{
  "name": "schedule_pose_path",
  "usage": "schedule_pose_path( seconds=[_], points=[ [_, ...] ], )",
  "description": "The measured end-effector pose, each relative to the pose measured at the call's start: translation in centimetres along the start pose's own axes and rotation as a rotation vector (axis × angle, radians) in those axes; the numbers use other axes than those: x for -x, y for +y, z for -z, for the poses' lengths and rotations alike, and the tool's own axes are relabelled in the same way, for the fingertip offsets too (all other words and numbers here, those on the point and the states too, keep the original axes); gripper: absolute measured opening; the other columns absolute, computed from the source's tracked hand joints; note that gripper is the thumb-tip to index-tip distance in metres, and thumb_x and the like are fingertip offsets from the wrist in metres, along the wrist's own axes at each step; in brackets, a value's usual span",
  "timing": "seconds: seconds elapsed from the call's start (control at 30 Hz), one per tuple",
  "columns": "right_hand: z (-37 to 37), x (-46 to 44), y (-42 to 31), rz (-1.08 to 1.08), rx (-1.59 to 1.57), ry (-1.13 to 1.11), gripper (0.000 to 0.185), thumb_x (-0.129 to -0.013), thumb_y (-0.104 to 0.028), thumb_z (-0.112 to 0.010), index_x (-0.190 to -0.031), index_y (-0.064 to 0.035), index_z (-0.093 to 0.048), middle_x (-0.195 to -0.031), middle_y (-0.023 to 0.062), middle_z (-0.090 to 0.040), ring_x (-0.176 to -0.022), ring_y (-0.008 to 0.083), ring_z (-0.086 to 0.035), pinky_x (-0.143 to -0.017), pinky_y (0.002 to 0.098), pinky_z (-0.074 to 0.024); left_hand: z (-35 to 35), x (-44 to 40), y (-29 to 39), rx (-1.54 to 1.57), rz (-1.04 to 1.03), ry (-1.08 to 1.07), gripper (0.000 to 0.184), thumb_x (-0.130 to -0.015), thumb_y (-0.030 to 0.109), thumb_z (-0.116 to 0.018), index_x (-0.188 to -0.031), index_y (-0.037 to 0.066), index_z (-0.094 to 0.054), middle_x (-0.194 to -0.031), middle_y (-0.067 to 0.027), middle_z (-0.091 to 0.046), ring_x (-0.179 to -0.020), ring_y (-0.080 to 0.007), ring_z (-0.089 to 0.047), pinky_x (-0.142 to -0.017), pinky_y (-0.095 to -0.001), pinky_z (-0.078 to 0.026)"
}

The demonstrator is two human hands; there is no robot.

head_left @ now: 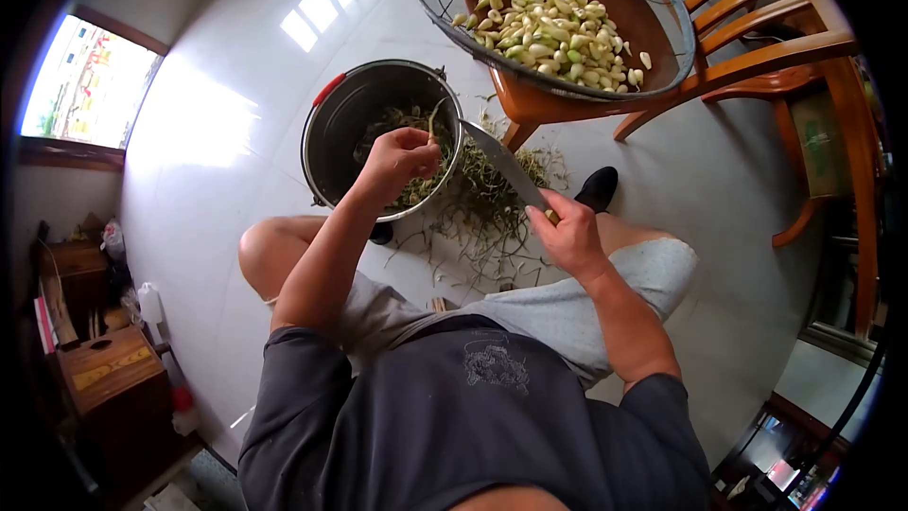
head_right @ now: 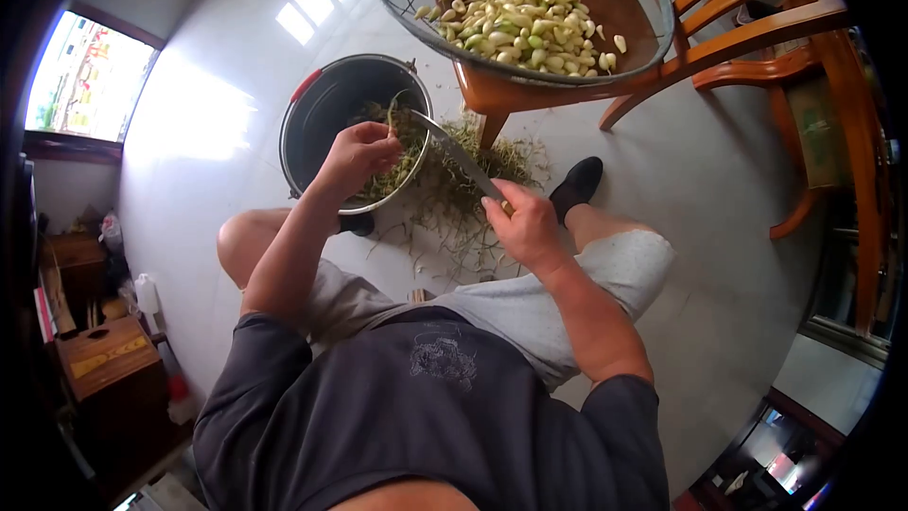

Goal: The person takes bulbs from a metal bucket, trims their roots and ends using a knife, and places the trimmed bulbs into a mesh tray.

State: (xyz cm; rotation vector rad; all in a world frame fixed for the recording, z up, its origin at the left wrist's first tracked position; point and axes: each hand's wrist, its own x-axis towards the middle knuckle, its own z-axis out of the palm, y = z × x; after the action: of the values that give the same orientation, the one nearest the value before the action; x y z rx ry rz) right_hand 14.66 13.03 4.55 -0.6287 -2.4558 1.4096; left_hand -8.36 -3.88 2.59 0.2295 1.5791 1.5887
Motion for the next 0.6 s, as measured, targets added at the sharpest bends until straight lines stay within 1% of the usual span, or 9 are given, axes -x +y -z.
schedule_pose_path(
  seconds=[0.07, 0.1, 0.2, 0.23, 0.33, 0.37, 0.47, 0.6],
  points=[
    [0.2, 0.1, -0.3, 0.115, 0.030, 0.071, 0.023, -0.080, -0.011, -0.064, -0.102, -0.0025, -0.064, -0.077, 0.0149, -0.063, -0.067, 0.0273, -0.062, -0.060, 0.0335, -0.0484, -1.1, 0.6, -0.6, 0.010, 0.039, -0.027, 0.018, -0.083, 0.008, -0.067, -0.095, -0.002, -0.059, -0.077, -0.0080, -0.063, -0.065, -0.0129, -0.060, -0.058, -0.0247, -0.049],
    [0.2, 0.1, -0.1, 0.177, 0.085, 0.090, 0.022, -0.080, -0.009, -0.063, -0.101, -0.0033, -0.065, -0.076, 0.0129, -0.062, -0.065, 0.0265, -0.061, -0.059, 0.0324, -0.0480, -1.5, 0.7, -1.3, 0.029, 0.050, -0.037, 0.017, -0.082, 0.007, -0.067, -0.094, -0.003, -0.059, -0.079, -0.0088, -0.063, -0.063, -0.0134, -0.060, -0.057, -0.0249, -0.048],
    [0.4, 0.1, -0.3, 0.289, 0.158, 0.068, 0.021, -0.079, -0.008, -0.063, -0.100, -0.0037, -0.065, -0.077, 0.0113, -0.062, -0.065, 0.0270, -0.060, -0.058, 0.0333, -0.0477, -2.9, 1.1, -2.6, 0.072, 0.090, -0.058, 0.014, -0.081, 0.006, -0.069, -0.088, -0.003, -0.060, -0.077, -0.0085, -0.063, -0.063, -0.0138, -0.060, -0.057, -0.0250, -0.048],
    [0.2, 0.2, -0.1, 0.297, 0.209, 0.060, 0.021, -0.077, -0.007, -0.063, -0.098, -0.0046, -0.065, -0.075, 0.0095, -0.061, -0.065, 0.0271, -0.059, -0.057, 0.0345, -0.0475, -3.7, 1.7, -2.3, -0.003, 0.073, -0.022, 0.013, -0.080, 0.007, -0.069, -0.085, -0.001, -0.061, -0.070, -0.0065, -0.063, -0.055, -0.0123, -0.058, -0.052, -0.0236, -0.048],
    [0.2, 0.3, 0.1, 0.363, 0.269, 0.018, 0.023, -0.077, -0.002, -0.063, -0.100, -0.0029, -0.065, -0.074, 0.0108, -0.060, -0.059, 0.0241, -0.057, -0.054, 0.0308, -0.0455, -4.1, 1.5, -3.1, -0.040, 0.058, -0.146, 0.007, -0.079, 0.005, -0.066, -0.081, -0.002, -0.062, -0.065, -0.0061, -0.062, -0.053, -0.0125, -0.058, -0.051, -0.0244, -0.047],
    [0.1, 0.3, 0.0, 0.385, 0.299, 0.019, 0.025, -0.075, 0.000, -0.063, -0.100, -0.0032, -0.065, -0.073, 0.0101, -0.059, -0.061, 0.0249, -0.057, -0.055, 0.0323, -0.0458, -4.4, 1.6, -3.2, -0.039, 0.043, -0.145, 0.005, -0.077, 0.001, -0.062, -0.074, -0.002, -0.061, -0.060, -0.0074, -0.060, -0.052, -0.0134, -0.057, -0.049, -0.0254, -0.046],
    [0.1, 0.3, 0.3, 0.421, 0.401, 0.015, 0.025, -0.074, 0.000, -0.063, -0.099, -0.0029, -0.064, -0.072, 0.0096, -0.058, -0.063, 0.0249, -0.057, -0.056, 0.0331, -0.0466, -5.4, 2.3, -2.0, -0.026, 0.058, -0.076, 0.007, -0.077, 0.000, -0.060, -0.070, -0.002, -0.059, -0.058, -0.0089, -0.059, -0.051, -0.0142, -0.057, -0.047, -0.0261, -0.045],
    [0.0, 0.3, 0.3, 0.428, 0.437, 0.030, 0.025, -0.074, -0.001, -0.064, -0.099, -0.0031, -0.064, -0.071, 0.0093, -0.057, -0.064, 0.0254, -0.057, -0.057, 0.0338, -0.0471, -5.2, 2.2, -1.8, -0.097, 0.064, -0.115, 0.008, -0.078, 0.000, -0.059, -0.071, -0.003, -0.058, -0.059, -0.0098, -0.059, -0.050, -0.0146, -0.056, -0.046, -0.0263, -0.044]
  ],
)
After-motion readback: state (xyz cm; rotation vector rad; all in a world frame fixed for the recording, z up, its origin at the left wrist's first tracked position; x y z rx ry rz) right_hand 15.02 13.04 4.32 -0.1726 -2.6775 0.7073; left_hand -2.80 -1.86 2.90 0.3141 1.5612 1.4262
